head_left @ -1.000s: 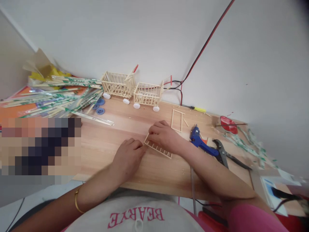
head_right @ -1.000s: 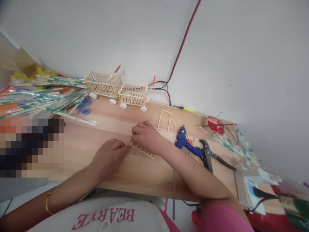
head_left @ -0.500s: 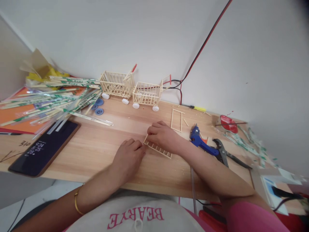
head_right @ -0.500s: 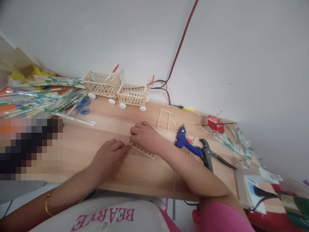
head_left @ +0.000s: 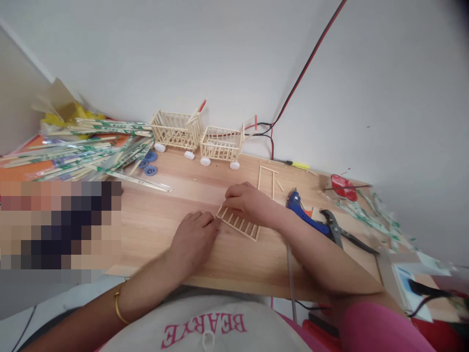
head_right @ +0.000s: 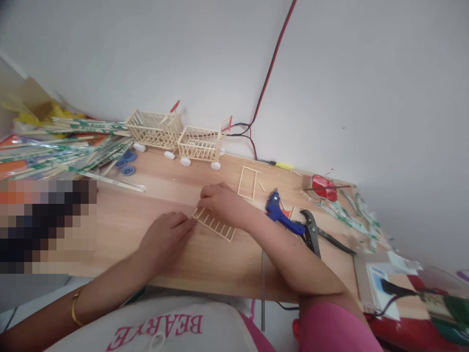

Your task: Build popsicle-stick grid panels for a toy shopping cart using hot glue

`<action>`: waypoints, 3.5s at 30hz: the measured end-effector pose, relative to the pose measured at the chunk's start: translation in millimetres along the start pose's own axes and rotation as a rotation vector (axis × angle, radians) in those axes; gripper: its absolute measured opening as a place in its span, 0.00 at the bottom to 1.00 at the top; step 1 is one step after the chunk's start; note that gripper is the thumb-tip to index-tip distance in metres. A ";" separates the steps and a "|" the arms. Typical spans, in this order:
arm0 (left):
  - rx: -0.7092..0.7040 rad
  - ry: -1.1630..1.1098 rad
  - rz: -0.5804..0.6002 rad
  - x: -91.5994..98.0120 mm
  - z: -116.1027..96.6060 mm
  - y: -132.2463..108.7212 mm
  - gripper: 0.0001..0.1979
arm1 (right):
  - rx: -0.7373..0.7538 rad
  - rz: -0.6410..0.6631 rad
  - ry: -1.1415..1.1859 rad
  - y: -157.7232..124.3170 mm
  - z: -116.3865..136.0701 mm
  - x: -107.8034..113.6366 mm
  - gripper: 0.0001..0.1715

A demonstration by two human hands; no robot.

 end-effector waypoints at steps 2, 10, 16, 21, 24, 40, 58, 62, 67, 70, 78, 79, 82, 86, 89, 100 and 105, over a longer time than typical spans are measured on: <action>0.027 -0.040 -0.019 0.5 1.3 -0.6 0.11 | -0.099 -0.090 0.066 -6.4 -7.3 7.7 0.10; 0.093 -0.232 -0.236 7.2 9.2 -1.2 0.08 | -0.605 0.041 0.047 -24.0 -16.4 -2.0 0.08; 0.105 -0.205 -0.229 4.9 7.9 -0.1 0.07 | -0.646 0.169 0.023 -21.1 -13.8 -6.4 0.08; 0.135 -0.248 -0.239 8.3 9.3 -1.0 0.08 | -0.683 0.194 0.001 -19.0 -13.5 -8.4 0.07; 0.150 -0.301 -0.242 11.8 9.4 -0.6 0.10 | -0.702 0.182 -0.007 -17.8 -9.7 -9.1 0.08; 0.721 -1.095 -0.186 14.2 19.9 18.6 0.19 | -0.658 0.101 0.281 -18.9 -17.3 23.5 0.05; 0.709 -1.345 -0.129 16.9 10.4 26.4 0.14 | -0.661 -0.276 0.686 -26.3 -13.3 3.1 0.23; 0.666 -1.302 -0.122 18.1 12.0 26.6 0.13 | -0.680 -0.263 0.778 -21.3 -13.0 -3.3 0.22; 0.642 -1.282 -0.080 17.0 11.4 25.5 0.13 | -0.653 -0.163 1.097 -17.0 -2.8 -13.8 0.20; 0.652 -1.296 -0.068 15.7 11.7 24.3 0.14 | -0.660 -0.181 1.115 -16.3 -0.7 -17.8 0.19; 0.666 -1.331 -0.060 11.0 15.3 24.6 0.16 | -0.688 -0.261 1.039 -16.7 3.5 -16.8 0.17; 0.668 -1.340 -0.061 10.0 16.1 24.6 0.16 | -0.703 -0.273 1.053 -17.0 3.9 -17.1 0.17; 0.663 -1.376 -0.073 6.4 18.8 24.1 0.15 | -0.747 -0.301 1.132 -18.1 4.7 -18.1 0.19; 0.661 -1.418 -0.084 1.5 21.3 23.2 0.14 | -0.748 -0.320 1.261 -19.1 6.0 -18.0 0.17; 0.664 -1.438 -0.097 0.8 20.4 23.6 0.12 | -0.738 -0.352 1.257 -19.3 5.9 -18.4 0.16; 0.688 -1.498 -0.155 -2.9 21.1 27.4 0.11 | -0.730 -0.435 1.135 -18.9 4.4 -20.8 0.15; 0.709 -1.478 -0.170 -2.6 20.9 27.3 0.12 | -0.717 -0.414 1.242 -18.1 4.5 -22.1 0.17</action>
Point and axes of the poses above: each hand's wrist, its own y-axis towards the middle knuckle, its own x-axis out of the back of the hand, z = x × y, the point moved 3 cm from there along y, towards the middle knuckle, and after that the axes turned 7 degrees about -z, right-handed, at the moved point
